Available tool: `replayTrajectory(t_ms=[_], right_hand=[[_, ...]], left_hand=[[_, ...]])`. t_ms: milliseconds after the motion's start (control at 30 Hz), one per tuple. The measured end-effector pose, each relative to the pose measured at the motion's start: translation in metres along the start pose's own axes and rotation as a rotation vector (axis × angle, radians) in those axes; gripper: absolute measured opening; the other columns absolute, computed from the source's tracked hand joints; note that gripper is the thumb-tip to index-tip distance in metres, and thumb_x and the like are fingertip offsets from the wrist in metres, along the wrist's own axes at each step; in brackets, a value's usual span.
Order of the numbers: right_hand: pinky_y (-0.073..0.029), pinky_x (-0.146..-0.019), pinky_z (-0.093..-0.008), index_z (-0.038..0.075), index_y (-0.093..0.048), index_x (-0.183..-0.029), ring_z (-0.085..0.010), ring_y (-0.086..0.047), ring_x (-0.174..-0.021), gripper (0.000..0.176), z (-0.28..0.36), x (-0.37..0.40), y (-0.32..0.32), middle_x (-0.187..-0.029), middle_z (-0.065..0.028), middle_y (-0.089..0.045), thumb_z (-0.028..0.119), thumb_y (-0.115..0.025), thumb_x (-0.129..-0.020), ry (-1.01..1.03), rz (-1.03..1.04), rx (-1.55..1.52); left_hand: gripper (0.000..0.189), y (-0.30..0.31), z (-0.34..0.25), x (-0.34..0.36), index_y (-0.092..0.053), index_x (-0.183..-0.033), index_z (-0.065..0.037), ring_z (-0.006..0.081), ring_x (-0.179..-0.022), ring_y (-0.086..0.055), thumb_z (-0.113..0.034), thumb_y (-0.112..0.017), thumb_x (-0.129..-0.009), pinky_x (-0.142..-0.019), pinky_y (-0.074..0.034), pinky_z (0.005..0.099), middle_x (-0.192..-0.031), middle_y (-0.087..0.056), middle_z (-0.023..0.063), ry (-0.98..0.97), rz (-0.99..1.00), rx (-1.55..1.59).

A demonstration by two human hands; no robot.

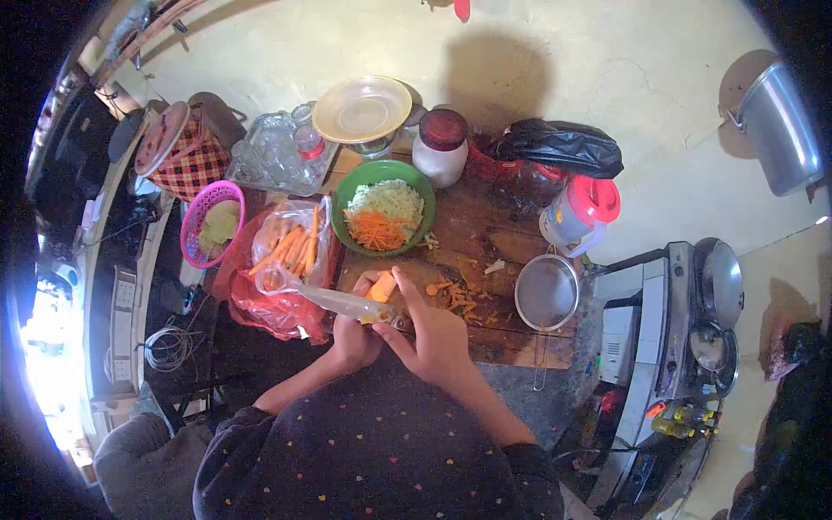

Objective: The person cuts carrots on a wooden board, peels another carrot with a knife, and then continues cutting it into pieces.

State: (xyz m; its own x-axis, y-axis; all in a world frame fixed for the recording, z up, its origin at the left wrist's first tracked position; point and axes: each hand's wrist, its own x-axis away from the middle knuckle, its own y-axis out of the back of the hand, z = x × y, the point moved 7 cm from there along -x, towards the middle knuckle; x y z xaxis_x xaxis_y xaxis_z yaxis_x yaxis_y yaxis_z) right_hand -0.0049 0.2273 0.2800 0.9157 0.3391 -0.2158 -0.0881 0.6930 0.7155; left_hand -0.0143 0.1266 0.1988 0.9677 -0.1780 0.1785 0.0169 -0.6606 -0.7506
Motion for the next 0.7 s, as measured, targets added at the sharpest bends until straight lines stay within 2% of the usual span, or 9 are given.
replayTrajectory(t_ms=[100, 200, 300, 333, 433, 500, 533, 600, 700], right_hand=[[-0.043, -0.05, -0.0361, 0.005, -0.039, -0.134, -0.0281, -0.059, -0.053, 0.064, -0.003, 0.001, -0.004, -0.067, -0.0125, -0.059, 0.039, -0.06, -0.084, 0.015, -0.04, -0.015], [-0.044, -0.048, -0.0371, 0.004, -0.041, -0.131, -0.028, -0.058, -0.053, 0.062, -0.004, 0.003, -0.003, -0.067, -0.0125, -0.059, 0.04, -0.059, -0.085, 0.016, -0.047, -0.011], [-0.043, -0.048, -0.0366, 0.004, -0.042, -0.129, -0.0269, -0.059, -0.053, 0.059, -0.01, 0.004, -0.001, -0.064, -0.0108, -0.058, 0.039, -0.06, -0.085, 0.066, -0.124, -0.019], [-0.043, -0.048, -0.0364, 0.004, -0.043, -0.129, -0.0265, -0.059, -0.053, 0.058, -0.011, 0.005, 0.0, -0.063, -0.0102, -0.058, 0.039, -0.06, -0.085, 0.096, -0.167, -0.028], [-0.043, -0.048, -0.0359, 0.004, -0.043, -0.128, -0.0258, -0.058, -0.052, 0.056, -0.014, 0.007, 0.0, -0.062, -0.0091, -0.057, 0.037, -0.06, -0.085, 0.02, -0.114, -0.083], [-0.043, -0.048, -0.036, 0.005, -0.042, -0.129, -0.0258, -0.058, -0.051, 0.056, -0.005, 0.006, 0.006, -0.062, -0.0093, -0.057, 0.036, -0.059, -0.086, -0.041, 0.007, -0.108], [-0.043, -0.048, -0.0361, 0.005, -0.042, -0.129, -0.0257, -0.058, -0.051, 0.056, -0.002, 0.006, 0.006, -0.061, -0.0095, -0.057, 0.035, -0.059, -0.086, -0.071, 0.069, -0.121], [-0.043, -0.048, -0.0365, 0.004, -0.041, -0.13, -0.0259, -0.058, -0.051, 0.056, 0.0, 0.006, 0.005, -0.061, -0.0094, -0.057, 0.035, -0.059, -0.086, -0.04, 0.057, -0.071], [-0.043, -0.048, -0.0377, 0.004, -0.041, -0.13, -0.0273, -0.059, -0.052, 0.056, 0.0, 0.006, 0.004, -0.062, -0.0101, -0.058, 0.035, -0.059, -0.086, -0.011, 0.036, -0.03]], left_hand=[[0.028, -0.003, 0.001, 0.002, -0.045, -0.111, -0.008, 0.0138, -0.082, -0.056, -0.028, -0.037, -0.094, -0.068, -0.047, 0.0256, -0.097, -0.053, 0.0048, 0.008, -0.018, -0.027], [0.03, 0.003, 0.006, 0.006, -0.046, -0.111, -0.008, 0.0109, -0.069, -0.054, -0.03, -0.036, -0.093, -0.053, -0.042, 0.0218, -0.092, -0.054, 0.0037, 0.105, 0.04, 0.018], [0.032, 0.006, 0.012, 0.009, -0.046, -0.112, -0.008, 0.0086, -0.06, -0.049, -0.03, -0.034, -0.093, -0.043, -0.034, 0.0193, -0.087, -0.054, 0.0028, 0.076, -0.18, -0.011], [0.032, 0.004, 0.011, 0.01, -0.046, -0.112, -0.008, 0.0093, -0.064, -0.05, -0.03, -0.034, -0.093, -0.046, -0.036, 0.0199, -0.089, -0.054, 0.0033, 0.054, -0.164, -0.051], [0.03, 0.003, 0.008, 0.013, -0.045, -0.111, -0.007, 0.0117, -0.075, -0.054, -0.028, -0.032, -0.093, -0.058, -0.043, 0.0229, -0.095, -0.053, 0.0049, -0.022, -0.121, -0.172], [0.029, 0.008, 0.007, 0.009, -0.044, -0.111, -0.008, 0.0135, -0.085, -0.056, -0.028, -0.031, -0.094, -0.068, -0.047, 0.0261, -0.1, -0.053, 0.0062, -0.085, -0.091, -0.249], [0.029, 0.009, 0.004, 0.008, -0.043, -0.111, -0.008, 0.0144, -0.09, -0.055, -0.027, -0.03, -0.095, -0.073, -0.047, 0.0277, -0.103, -0.052, 0.0067, -0.119, -0.056, -0.317], [0.029, 0.008, -0.001, 0.005, -0.042, -0.111, -0.008, 0.0161, -0.098, -0.054, -0.027, -0.028, -0.095, -0.083, -0.046, 0.0309, -0.107, -0.051, 0.0078, -0.186, 0.015, -0.454], [0.03, 0.02, 0.003, 0.006, -0.042, -0.111, -0.006, 0.0168, -0.098, -0.053, -0.026, -0.027, -0.096, -0.083, -0.045, 0.0309, -0.107, -0.051, 0.008, -0.199, -0.038, -0.489]])
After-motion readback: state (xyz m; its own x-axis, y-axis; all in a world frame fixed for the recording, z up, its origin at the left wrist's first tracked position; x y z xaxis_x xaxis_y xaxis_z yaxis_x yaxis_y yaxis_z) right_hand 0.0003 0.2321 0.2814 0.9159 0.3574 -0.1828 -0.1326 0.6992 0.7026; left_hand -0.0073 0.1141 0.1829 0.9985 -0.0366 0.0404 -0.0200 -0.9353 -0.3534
